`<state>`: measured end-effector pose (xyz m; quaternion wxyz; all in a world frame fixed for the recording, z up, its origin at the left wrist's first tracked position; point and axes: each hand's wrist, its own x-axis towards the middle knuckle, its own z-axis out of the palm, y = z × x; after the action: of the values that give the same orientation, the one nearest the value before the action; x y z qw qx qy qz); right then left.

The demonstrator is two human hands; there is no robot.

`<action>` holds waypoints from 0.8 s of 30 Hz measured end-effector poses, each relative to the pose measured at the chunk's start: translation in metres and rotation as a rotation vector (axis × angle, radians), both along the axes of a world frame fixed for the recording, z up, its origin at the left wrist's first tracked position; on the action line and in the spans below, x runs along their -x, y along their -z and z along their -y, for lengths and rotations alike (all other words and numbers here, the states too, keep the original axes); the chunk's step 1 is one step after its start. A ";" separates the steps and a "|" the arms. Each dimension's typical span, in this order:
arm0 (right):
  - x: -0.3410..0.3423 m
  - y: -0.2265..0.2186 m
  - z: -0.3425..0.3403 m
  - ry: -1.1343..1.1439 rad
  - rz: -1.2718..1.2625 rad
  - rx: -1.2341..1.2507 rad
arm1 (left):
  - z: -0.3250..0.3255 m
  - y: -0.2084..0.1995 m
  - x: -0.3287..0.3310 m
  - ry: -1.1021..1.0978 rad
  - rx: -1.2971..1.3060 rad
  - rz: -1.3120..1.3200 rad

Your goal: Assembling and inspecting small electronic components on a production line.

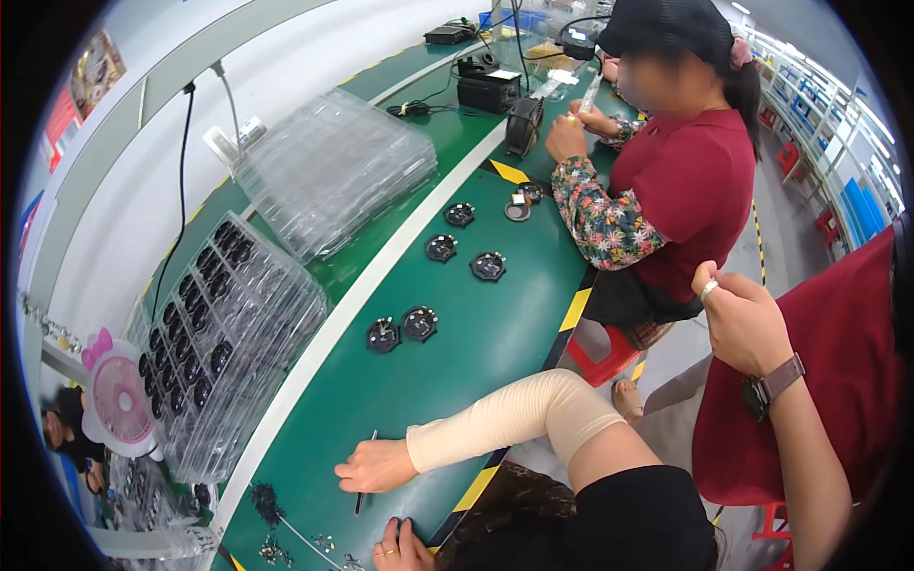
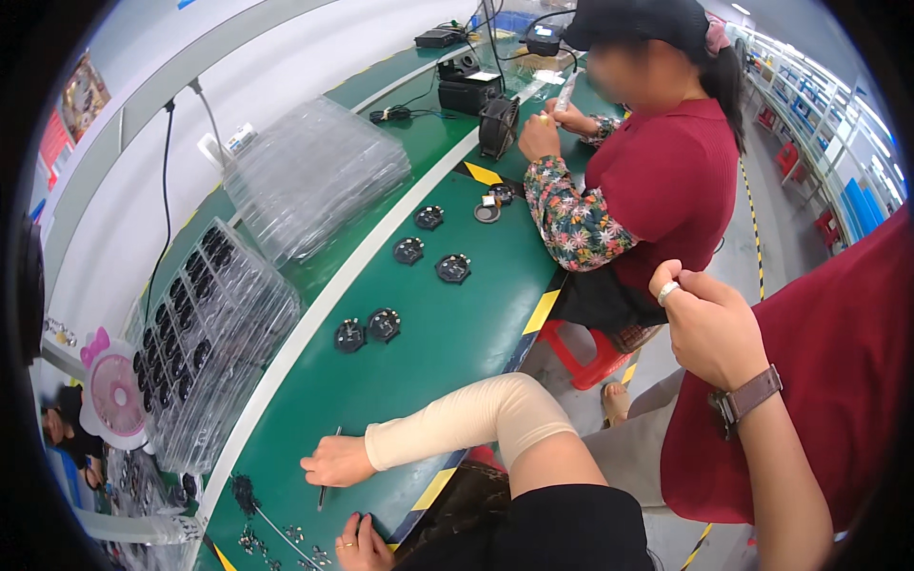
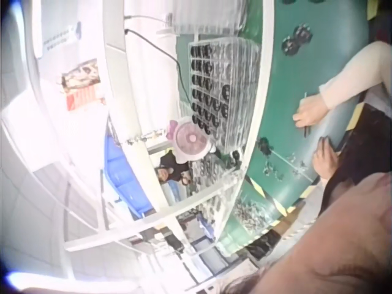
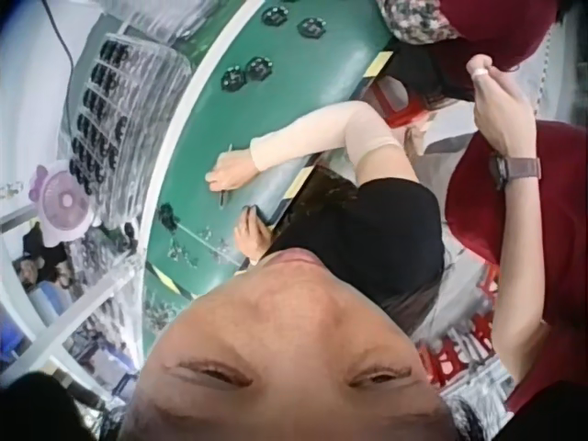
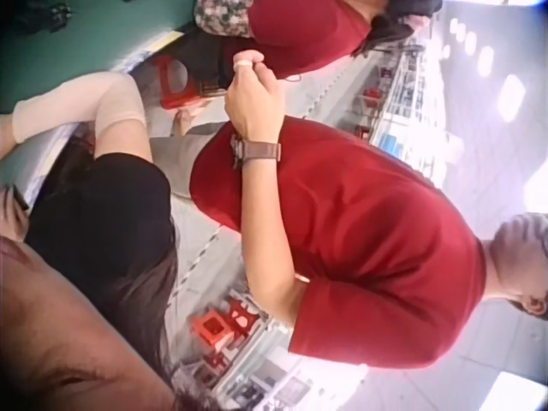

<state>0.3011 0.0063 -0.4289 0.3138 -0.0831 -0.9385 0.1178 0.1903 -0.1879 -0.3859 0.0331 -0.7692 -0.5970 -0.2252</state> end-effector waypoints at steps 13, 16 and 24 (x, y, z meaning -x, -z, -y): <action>0.004 0.004 -0.003 0.040 0.015 -0.080 | -0.001 0.000 -0.006 0.015 -0.053 0.049; 0.006 0.005 -0.001 0.059 0.009 -0.078 | 0.001 -0.001 -0.004 0.031 -0.071 0.049; 0.009 0.003 -0.006 0.083 -0.008 -0.054 | 0.002 -0.002 -0.004 0.016 -0.082 0.054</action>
<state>0.2918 0.0121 -0.4320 0.3245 -0.1131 -0.9357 0.0794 0.1940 -0.1897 -0.3839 0.0467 -0.7657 -0.5817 -0.2706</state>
